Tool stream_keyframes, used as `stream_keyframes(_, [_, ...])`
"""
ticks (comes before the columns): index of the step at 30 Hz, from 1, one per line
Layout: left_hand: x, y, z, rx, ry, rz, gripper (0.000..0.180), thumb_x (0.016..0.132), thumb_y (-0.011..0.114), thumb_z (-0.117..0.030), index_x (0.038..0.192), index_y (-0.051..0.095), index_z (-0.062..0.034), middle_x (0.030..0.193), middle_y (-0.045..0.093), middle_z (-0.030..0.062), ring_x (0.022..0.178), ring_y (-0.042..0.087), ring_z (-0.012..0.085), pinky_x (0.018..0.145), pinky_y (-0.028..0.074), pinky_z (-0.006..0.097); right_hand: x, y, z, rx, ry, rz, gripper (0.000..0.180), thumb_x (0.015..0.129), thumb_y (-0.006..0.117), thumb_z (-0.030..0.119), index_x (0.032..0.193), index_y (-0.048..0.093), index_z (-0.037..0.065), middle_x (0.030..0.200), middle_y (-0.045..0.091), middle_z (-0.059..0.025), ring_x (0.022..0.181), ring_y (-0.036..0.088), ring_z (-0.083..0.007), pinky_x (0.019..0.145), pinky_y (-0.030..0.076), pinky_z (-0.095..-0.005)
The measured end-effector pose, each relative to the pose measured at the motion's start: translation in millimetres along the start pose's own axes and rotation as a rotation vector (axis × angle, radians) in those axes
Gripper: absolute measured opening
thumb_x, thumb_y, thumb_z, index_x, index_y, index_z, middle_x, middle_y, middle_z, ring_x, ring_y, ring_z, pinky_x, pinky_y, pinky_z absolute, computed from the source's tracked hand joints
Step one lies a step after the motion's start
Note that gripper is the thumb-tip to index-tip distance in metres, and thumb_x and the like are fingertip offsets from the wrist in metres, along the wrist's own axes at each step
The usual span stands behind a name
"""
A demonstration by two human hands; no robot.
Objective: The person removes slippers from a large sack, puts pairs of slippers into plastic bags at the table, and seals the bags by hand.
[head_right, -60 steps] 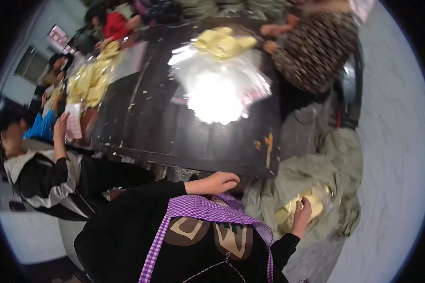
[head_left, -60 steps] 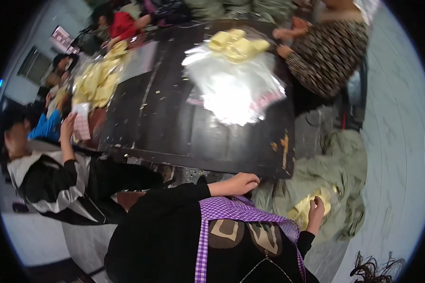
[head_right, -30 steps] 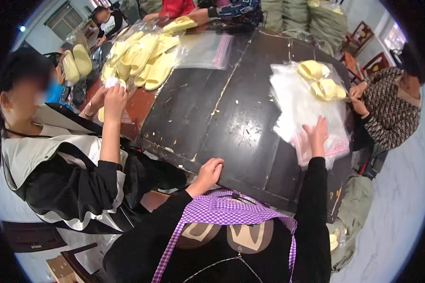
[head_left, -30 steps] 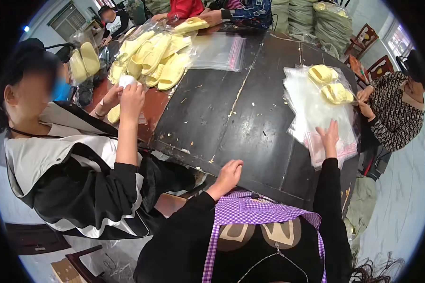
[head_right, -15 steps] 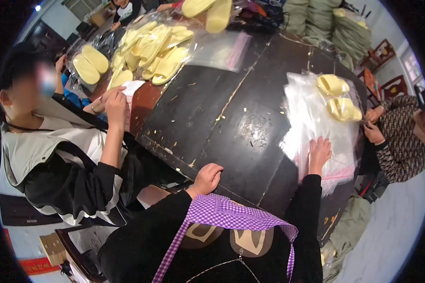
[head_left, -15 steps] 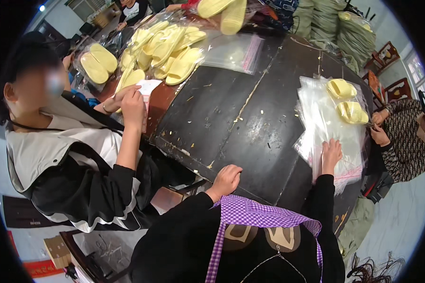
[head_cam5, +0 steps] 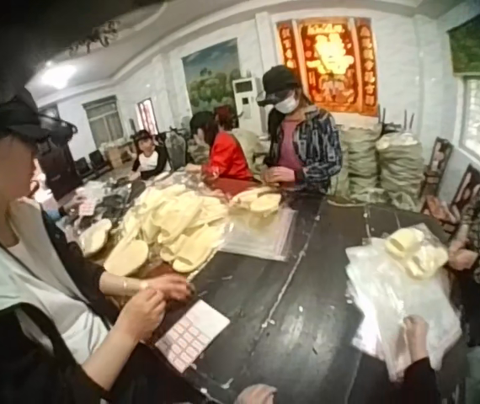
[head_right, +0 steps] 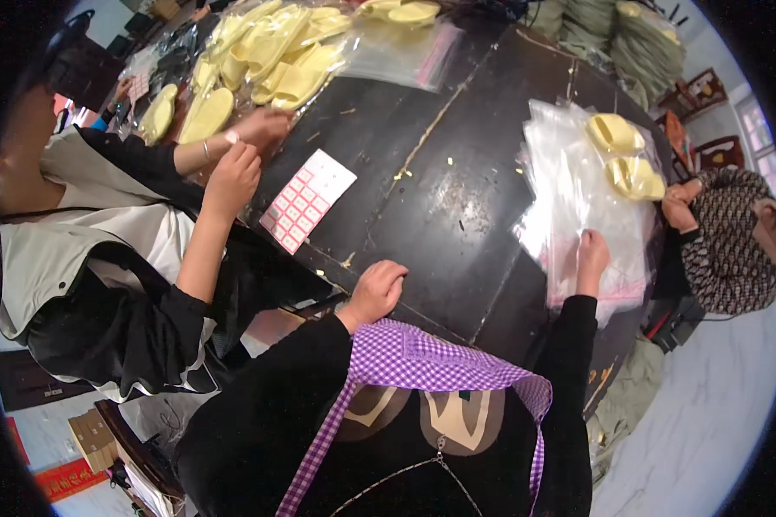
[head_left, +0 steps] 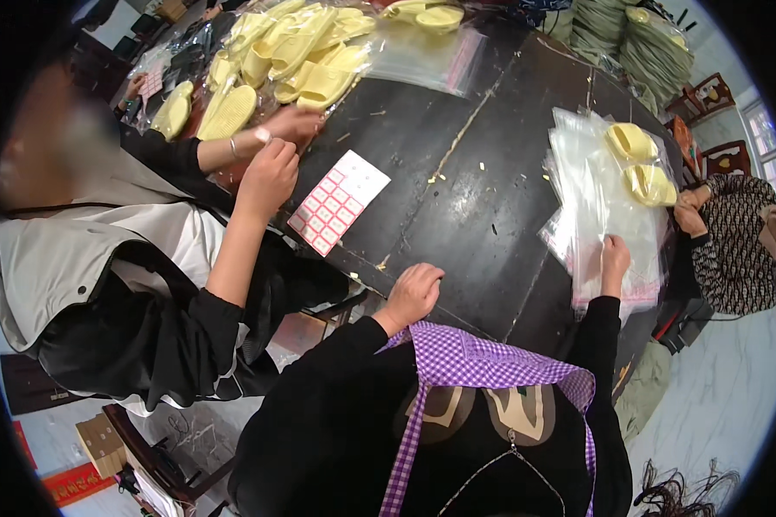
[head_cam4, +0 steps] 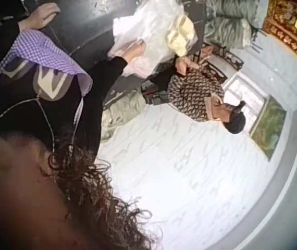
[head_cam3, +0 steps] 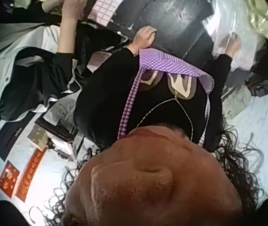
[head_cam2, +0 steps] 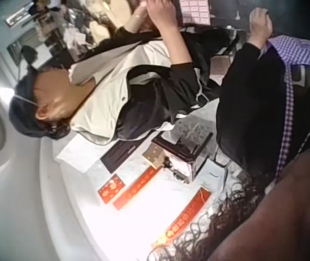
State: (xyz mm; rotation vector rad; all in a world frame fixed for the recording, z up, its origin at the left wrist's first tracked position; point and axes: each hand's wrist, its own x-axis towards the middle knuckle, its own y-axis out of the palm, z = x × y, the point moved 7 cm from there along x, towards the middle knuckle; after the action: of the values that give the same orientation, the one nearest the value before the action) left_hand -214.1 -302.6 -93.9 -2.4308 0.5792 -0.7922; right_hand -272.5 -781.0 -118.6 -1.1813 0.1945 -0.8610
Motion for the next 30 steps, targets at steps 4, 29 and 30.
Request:
stream_keyframes(4, [2,-1,-1,-0.013,0.000,0.002,0.015,0.076,0.057,0.001,0.091,0.058,-0.0003,0.086,0.058,0.0149,0.082,0.057,0.0337,0.074,0.047,0.040,1,0,0,-0.040,-0.038,0.048,0.025,0.082,0.056,0.027,0.087,0.068,0.006,0.084,0.066,-0.0157,0.082,0.062,-0.0345,0.075,0.047,-0.0411])
stream_keyframes(29, [0,5,-1,0.006,0.042,-0.005,0.014,0.076,0.058,0.000,0.090,0.058,-0.0008,0.086,0.059,0.0152,0.082,0.058,0.0341,0.073,0.047,0.040,-59,-15,68,-0.091,-0.254,-0.152,0.021,0.082,0.062,0.021,0.097,0.064,0.006,0.105,0.063,-0.0148,0.100,0.058,-0.0292,0.087,0.040,-0.0411])
stream_keyframes(30, [1,5,-1,0.000,0.045,0.002,0.014,0.076,0.058,0.000,0.090,0.058,-0.0007,0.086,0.059,0.0152,0.082,0.058,0.0341,0.074,0.047,0.040,-66,-16,70,-0.093,-0.317,-0.269,0.023,0.082,0.062,0.021,0.099,0.063,0.007,0.110,0.062,-0.0135,0.105,0.056,-0.0279,0.092,0.037,-0.0426])
